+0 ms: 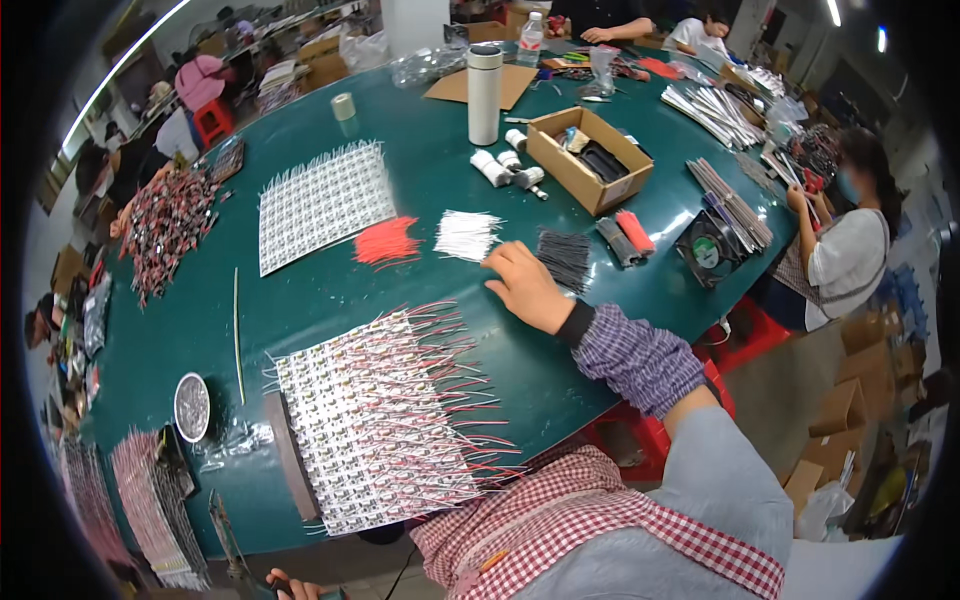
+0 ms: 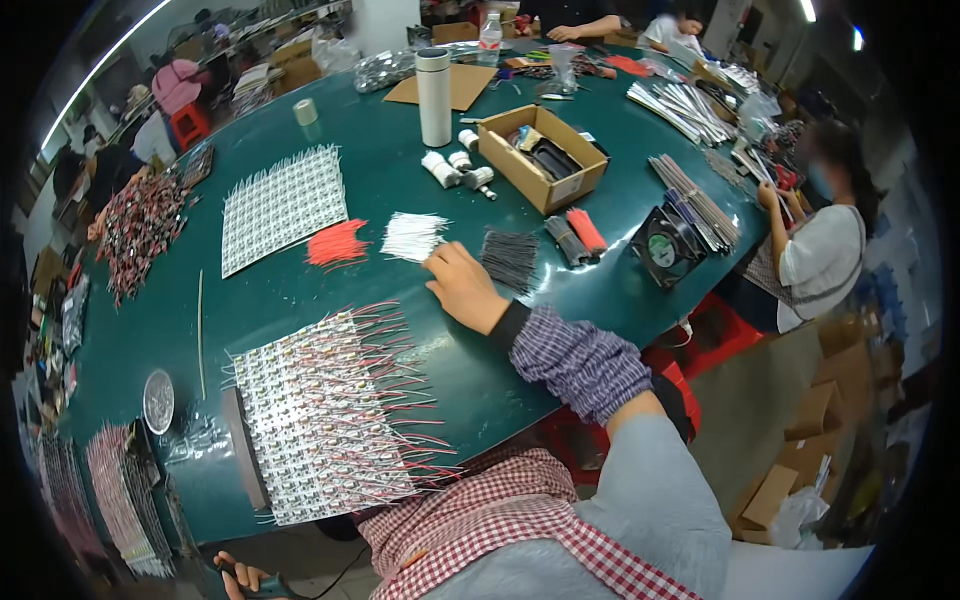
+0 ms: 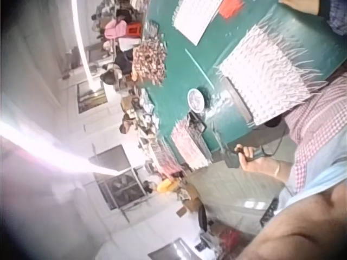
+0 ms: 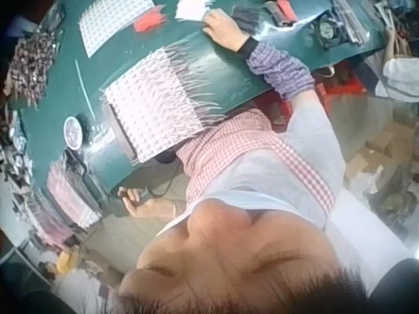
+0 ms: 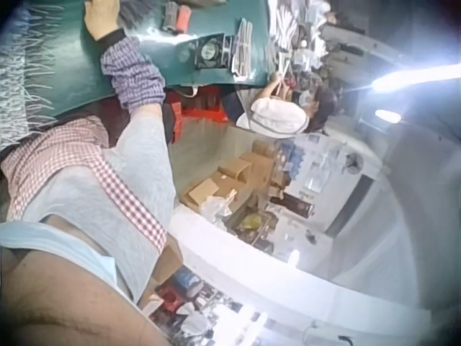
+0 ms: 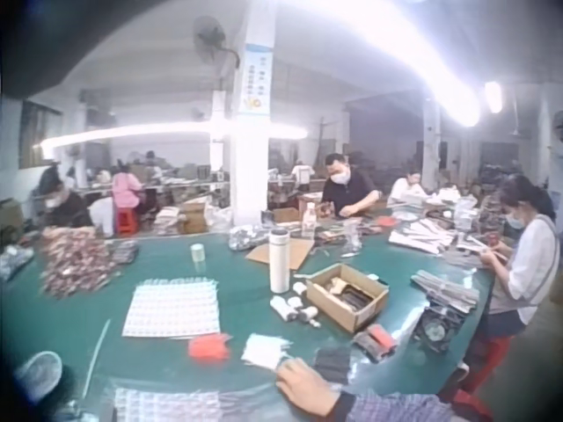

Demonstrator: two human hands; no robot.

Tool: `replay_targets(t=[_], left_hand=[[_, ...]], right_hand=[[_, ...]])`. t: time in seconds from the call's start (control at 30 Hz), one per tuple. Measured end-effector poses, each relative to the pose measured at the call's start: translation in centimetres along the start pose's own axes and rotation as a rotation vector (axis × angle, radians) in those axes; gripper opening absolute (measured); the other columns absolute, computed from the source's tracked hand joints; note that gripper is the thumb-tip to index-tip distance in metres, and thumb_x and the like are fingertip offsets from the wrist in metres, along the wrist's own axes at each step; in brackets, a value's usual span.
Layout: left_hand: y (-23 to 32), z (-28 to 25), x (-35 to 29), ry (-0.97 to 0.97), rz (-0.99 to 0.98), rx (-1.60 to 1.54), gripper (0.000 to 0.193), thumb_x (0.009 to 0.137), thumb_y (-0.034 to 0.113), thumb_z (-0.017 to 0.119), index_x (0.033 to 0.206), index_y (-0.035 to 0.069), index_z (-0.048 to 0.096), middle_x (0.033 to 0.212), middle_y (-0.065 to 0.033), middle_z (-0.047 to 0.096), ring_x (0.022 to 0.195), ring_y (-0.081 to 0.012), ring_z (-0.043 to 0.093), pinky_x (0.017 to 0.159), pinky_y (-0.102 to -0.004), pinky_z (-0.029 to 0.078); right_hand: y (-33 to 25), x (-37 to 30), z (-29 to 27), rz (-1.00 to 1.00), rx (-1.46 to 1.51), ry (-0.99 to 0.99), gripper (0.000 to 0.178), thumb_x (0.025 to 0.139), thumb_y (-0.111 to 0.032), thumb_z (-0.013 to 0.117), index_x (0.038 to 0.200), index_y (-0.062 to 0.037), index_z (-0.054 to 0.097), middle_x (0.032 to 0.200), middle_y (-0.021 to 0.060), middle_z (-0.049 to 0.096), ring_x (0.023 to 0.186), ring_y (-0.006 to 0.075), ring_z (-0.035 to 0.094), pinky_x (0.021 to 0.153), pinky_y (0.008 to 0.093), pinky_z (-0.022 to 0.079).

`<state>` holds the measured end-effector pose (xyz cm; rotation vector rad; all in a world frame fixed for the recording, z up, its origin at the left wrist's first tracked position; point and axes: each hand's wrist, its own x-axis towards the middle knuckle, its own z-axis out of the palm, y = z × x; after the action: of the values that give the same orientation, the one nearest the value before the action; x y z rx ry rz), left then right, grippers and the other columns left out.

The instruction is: Soldering or assembling small wires onto a grid of LED components on a factory workbench.

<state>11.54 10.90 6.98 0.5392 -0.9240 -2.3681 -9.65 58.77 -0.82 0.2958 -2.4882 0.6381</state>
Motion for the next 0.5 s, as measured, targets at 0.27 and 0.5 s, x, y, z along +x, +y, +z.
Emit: replay_targets(t=[0.27,0.5], left_hand=[[0.5,-1.4,-1.2,0.034,0.074,0.055,0.025,0.090,0.005,0.062,0.111,-0.010,0.059,0.106,-0.0162,0.065,0.061,-0.0104,0.045,0.053,-0.0210,0.035],[0.4,-1.9,-0.9,0.120,0.115,0.126,0.029,0.091,0.006,0.062,0.114,-0.012,0.059,0.107,-0.0182,0.066,0.062,-0.0118,0.047,0.053,-0.0216,0.036]], right_hand=[[3.0,4.5,7.0,-0.144,-0.415,0.137,0.004,0.075,-0.005,0.062,0.078,-0.0028,0.062,0.088,0.0110,0.056,0.091,0.0266,0.059,0.071,0.0356,0.055],[2.3,5.2,7.6,-0.123,-0.503,0.106,0.004,0.076,-0.006,0.063,0.079,-0.0051,0.062,0.085,0.0095,0.058,0.088,0.0246,0.060,0.074,0.0351,0.053]])
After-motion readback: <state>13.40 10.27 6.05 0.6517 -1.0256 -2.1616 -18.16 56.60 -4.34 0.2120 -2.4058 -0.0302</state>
